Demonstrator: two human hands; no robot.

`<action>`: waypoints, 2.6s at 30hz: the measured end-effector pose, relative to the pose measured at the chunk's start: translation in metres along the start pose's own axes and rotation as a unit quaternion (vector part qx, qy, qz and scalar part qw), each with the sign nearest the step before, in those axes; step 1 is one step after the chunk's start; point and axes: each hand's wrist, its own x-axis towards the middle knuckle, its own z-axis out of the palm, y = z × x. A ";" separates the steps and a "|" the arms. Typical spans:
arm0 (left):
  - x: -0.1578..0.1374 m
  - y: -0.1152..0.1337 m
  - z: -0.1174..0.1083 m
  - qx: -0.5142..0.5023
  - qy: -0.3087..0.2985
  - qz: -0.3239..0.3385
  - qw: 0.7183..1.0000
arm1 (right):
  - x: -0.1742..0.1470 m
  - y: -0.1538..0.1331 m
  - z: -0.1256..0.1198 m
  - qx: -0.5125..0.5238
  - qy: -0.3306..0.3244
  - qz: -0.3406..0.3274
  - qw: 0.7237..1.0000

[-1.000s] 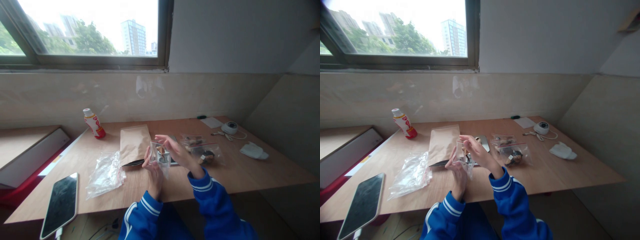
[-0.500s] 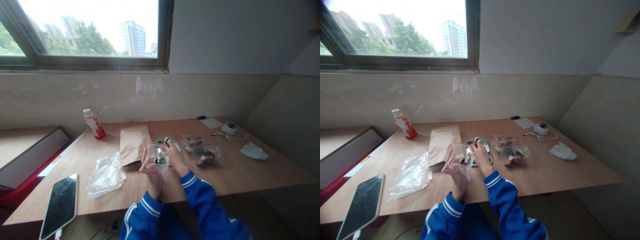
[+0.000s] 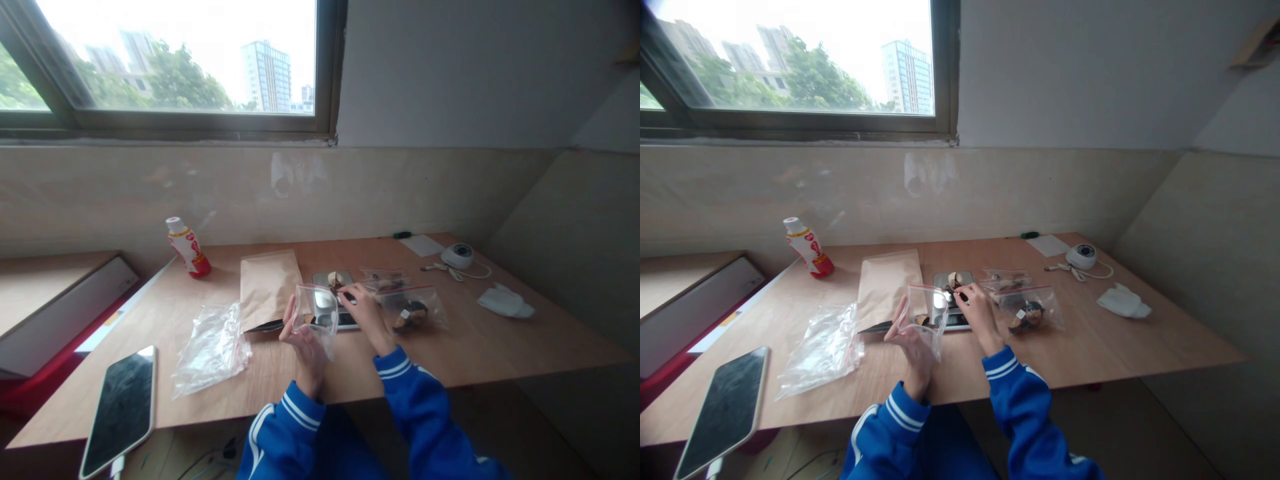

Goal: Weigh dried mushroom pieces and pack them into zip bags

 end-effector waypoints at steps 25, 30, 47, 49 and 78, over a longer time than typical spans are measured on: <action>-0.004 0.000 0.000 0.025 -0.035 -0.040 0.998 | 0.010 -0.098 -0.070 0.218 -0.223 -0.029 0.950; -0.002 0.002 -0.001 0.036 -0.027 -0.022 0.999 | 0.000 -0.060 -0.071 0.212 -0.078 -0.002 0.974; 0.003 0.005 0.001 0.008 -0.021 0.001 1.000 | -0.059 -0.011 -0.042 0.114 -0.013 0.115 0.987; 0.002 0.005 0.002 0.004 -0.025 0.013 1.000 | -0.039 -0.032 -0.056 0.176 0.036 0.130 0.975; 0.004 0.003 0.001 -0.012 -0.015 -0.013 1.000 | -0.008 -0.061 -0.084 0.163 -0.034 -0.026 0.986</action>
